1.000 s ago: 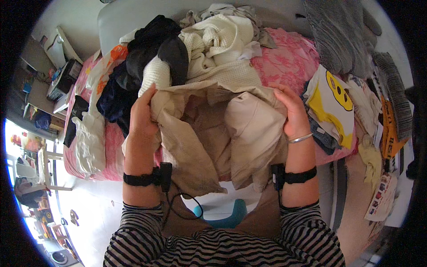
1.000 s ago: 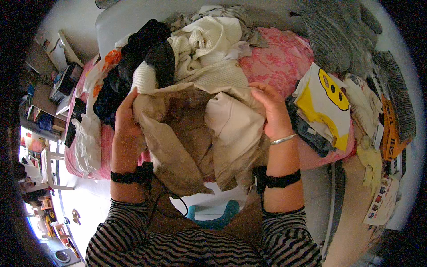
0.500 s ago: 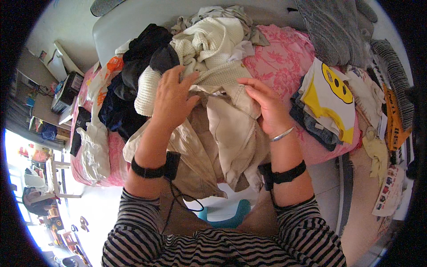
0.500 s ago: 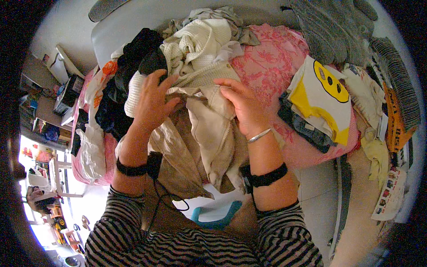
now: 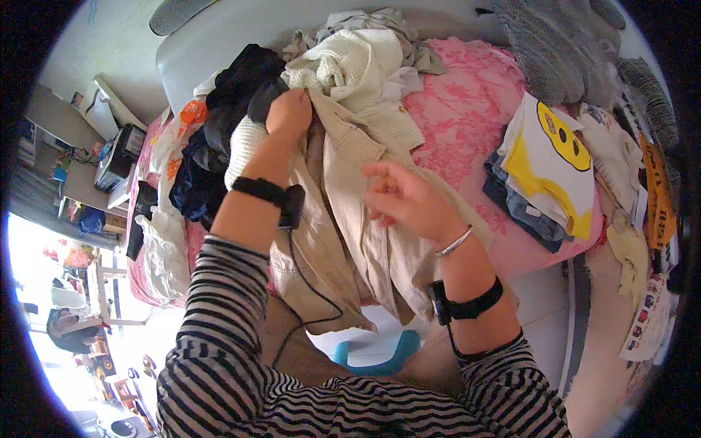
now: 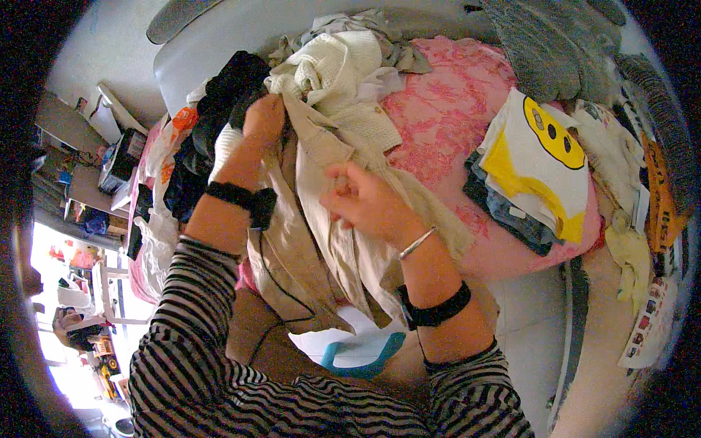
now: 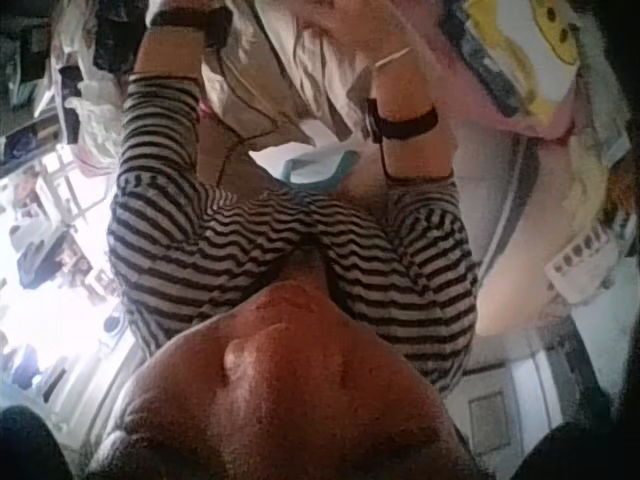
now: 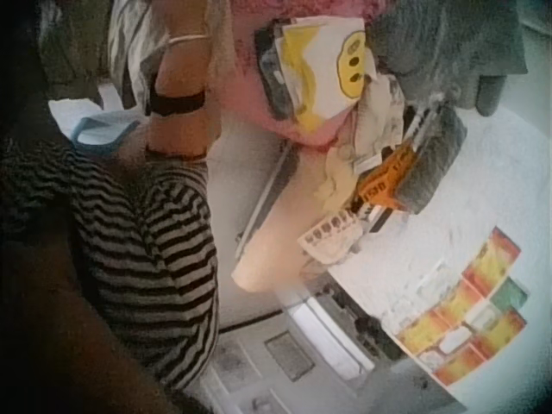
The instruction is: The person folds a beige jacket and a pair of black pants on a bed. They smooth the fabric, fold sleeves and legs, and place the folded items on a growing stack.
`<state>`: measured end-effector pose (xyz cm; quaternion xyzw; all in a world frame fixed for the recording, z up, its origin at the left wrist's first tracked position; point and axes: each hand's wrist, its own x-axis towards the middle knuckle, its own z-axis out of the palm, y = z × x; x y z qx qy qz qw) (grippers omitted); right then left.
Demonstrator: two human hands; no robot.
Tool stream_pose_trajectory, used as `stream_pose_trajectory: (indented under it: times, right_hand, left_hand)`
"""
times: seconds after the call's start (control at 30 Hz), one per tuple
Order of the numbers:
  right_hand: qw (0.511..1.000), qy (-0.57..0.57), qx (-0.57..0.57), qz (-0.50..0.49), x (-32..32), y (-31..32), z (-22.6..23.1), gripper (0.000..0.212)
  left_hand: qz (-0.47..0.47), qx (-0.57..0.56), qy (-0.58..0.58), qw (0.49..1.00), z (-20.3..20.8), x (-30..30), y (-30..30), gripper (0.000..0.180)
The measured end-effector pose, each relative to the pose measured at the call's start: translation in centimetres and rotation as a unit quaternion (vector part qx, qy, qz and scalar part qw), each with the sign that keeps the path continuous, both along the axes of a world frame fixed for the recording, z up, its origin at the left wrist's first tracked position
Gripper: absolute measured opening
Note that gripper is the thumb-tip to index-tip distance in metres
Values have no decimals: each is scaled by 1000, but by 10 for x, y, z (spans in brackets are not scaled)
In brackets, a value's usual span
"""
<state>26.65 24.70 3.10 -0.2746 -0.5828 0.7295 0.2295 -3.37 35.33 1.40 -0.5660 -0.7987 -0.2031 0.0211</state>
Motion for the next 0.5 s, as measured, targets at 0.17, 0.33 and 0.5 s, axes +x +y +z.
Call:
stream_pose_trajectory:
  times: [0.17, 0.33, 0.5]
  right_hand:
    - [920, -273, 278, -33, -7, 3, -32, 41]
    - [891, -324, 288, -136, -7, 3, -44, 43]
    - [910, -268, 289, -131, -17, -3, -48, 43]
  left_hand:
    - [-29, -26, -54, 998, -25, 8, -7, 37]
    - [-133, 153, -72, 977, 7, 22, -69, 41]
    - [-116, 85, -376, 915, -11, 89, -135, 46]
